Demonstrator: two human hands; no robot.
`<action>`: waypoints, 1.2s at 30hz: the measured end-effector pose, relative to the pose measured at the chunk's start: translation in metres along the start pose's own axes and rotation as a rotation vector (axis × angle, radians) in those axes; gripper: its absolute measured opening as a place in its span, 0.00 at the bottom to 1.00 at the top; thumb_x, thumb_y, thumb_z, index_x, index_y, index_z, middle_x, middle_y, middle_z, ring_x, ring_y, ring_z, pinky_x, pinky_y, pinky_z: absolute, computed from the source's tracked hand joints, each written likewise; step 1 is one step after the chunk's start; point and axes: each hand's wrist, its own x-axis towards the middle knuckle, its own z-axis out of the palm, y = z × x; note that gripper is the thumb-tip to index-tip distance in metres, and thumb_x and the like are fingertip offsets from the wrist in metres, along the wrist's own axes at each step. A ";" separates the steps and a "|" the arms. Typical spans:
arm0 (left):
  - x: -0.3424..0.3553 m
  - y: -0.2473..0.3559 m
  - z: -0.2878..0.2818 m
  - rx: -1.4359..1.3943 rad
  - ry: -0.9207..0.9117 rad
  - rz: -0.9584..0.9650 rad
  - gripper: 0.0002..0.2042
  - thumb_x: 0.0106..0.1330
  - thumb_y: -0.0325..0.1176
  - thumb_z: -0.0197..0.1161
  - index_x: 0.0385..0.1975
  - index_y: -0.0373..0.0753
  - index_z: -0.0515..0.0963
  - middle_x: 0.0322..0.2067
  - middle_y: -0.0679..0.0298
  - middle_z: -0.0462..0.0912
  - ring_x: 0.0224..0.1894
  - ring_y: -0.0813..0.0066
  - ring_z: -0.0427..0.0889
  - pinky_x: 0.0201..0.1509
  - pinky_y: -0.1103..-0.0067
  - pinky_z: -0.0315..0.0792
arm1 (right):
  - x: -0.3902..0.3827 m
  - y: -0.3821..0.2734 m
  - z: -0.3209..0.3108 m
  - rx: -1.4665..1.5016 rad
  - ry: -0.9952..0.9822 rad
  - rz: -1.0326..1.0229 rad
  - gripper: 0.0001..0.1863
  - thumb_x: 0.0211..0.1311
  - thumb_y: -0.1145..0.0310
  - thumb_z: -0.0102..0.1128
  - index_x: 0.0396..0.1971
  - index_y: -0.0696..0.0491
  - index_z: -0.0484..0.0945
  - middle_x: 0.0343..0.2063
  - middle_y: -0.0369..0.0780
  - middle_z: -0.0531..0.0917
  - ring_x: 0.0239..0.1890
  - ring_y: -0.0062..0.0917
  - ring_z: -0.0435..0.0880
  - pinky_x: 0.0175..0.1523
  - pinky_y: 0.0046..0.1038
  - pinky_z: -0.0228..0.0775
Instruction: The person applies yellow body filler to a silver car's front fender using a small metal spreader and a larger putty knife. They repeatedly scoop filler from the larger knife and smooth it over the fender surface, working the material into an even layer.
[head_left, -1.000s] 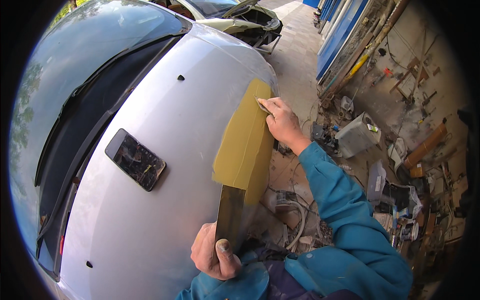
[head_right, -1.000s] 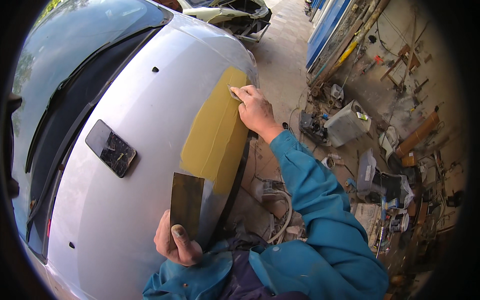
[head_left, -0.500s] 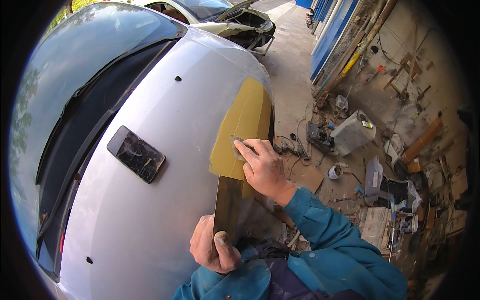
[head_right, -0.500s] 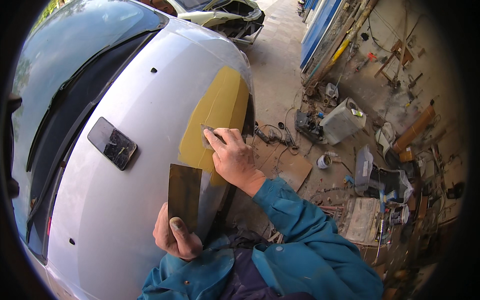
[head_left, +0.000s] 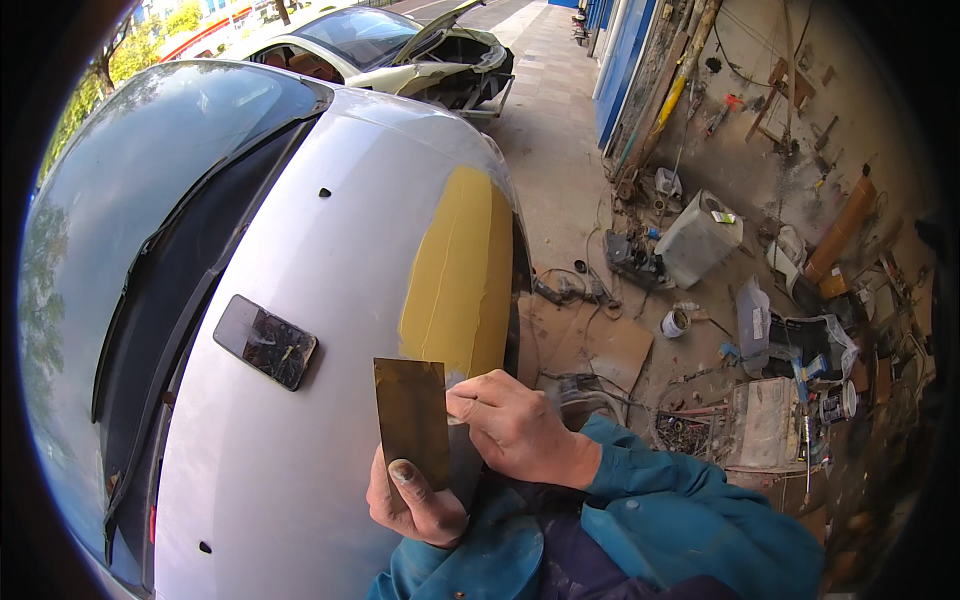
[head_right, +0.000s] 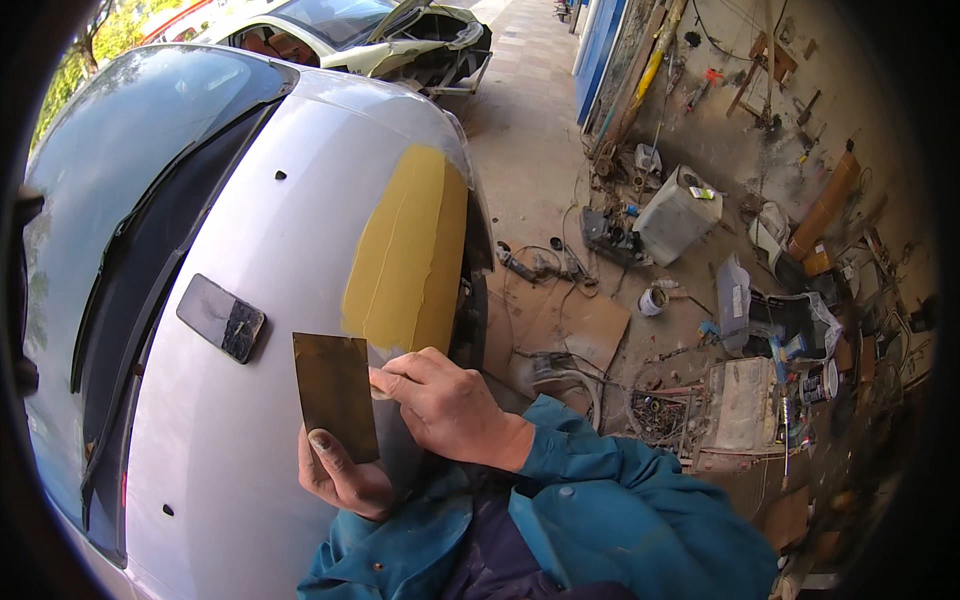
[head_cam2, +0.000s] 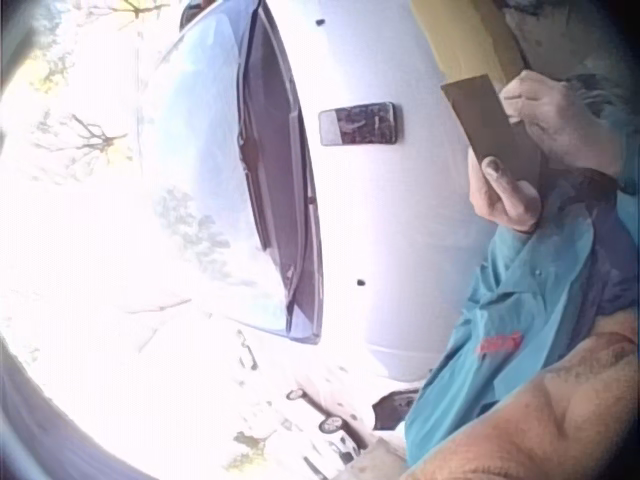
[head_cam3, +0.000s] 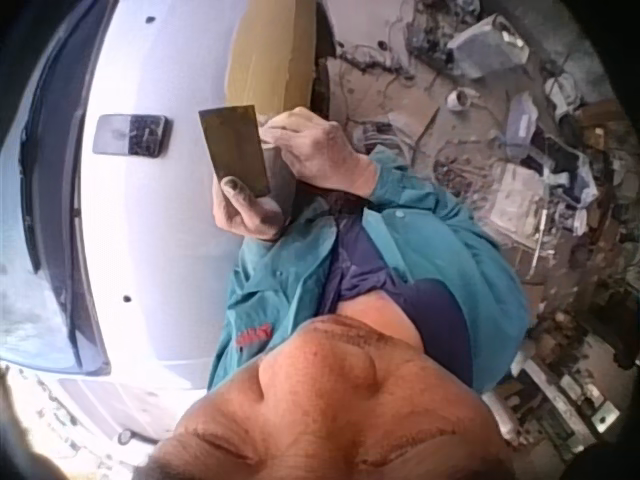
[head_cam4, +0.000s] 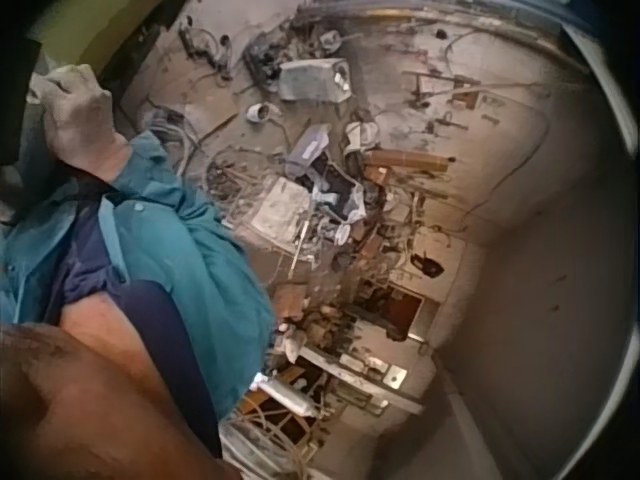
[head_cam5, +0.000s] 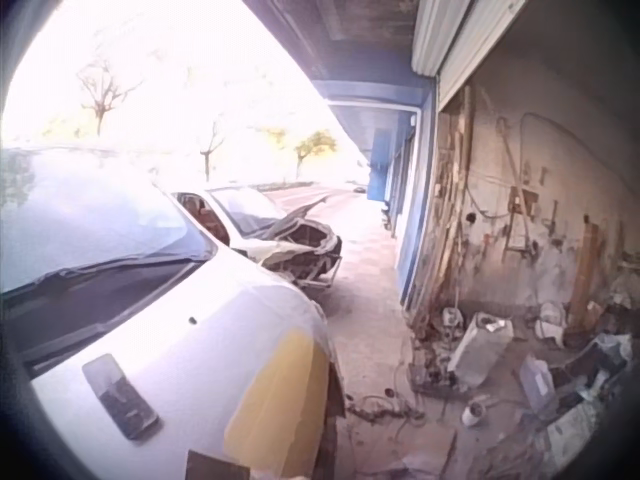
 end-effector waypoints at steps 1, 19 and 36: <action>-0.001 -0.001 0.001 -0.077 0.028 -0.041 0.29 0.91 0.51 0.56 0.53 0.23 0.86 0.42 0.56 0.91 0.44 0.71 0.86 0.52 0.77 0.79 | 0.006 0.009 -0.010 0.043 0.067 0.008 0.21 0.65 0.83 0.66 0.57 0.58 0.90 0.51 0.48 0.91 0.54 0.42 0.90 0.57 0.38 0.88; 0.003 -0.021 -0.014 -0.558 0.062 -0.503 0.27 0.89 0.56 0.56 0.64 0.33 0.77 0.48 0.50 0.89 0.38 0.58 0.89 0.41 0.66 0.83 | 0.039 0.095 -0.059 0.263 0.016 0.121 0.18 0.83 0.76 0.62 0.67 0.56 0.88 0.53 0.47 0.92 0.55 0.39 0.93 0.63 0.34 0.83; 0.004 -0.023 -0.008 -0.487 0.183 -0.578 0.29 0.91 0.57 0.52 0.66 0.32 0.76 0.49 0.48 0.88 0.38 0.57 0.88 0.40 0.66 0.83 | 0.156 0.327 0.004 -0.200 0.325 0.349 0.25 0.78 0.76 0.58 0.70 0.48 0.87 0.61 0.47 0.89 0.62 0.47 0.89 0.69 0.41 0.81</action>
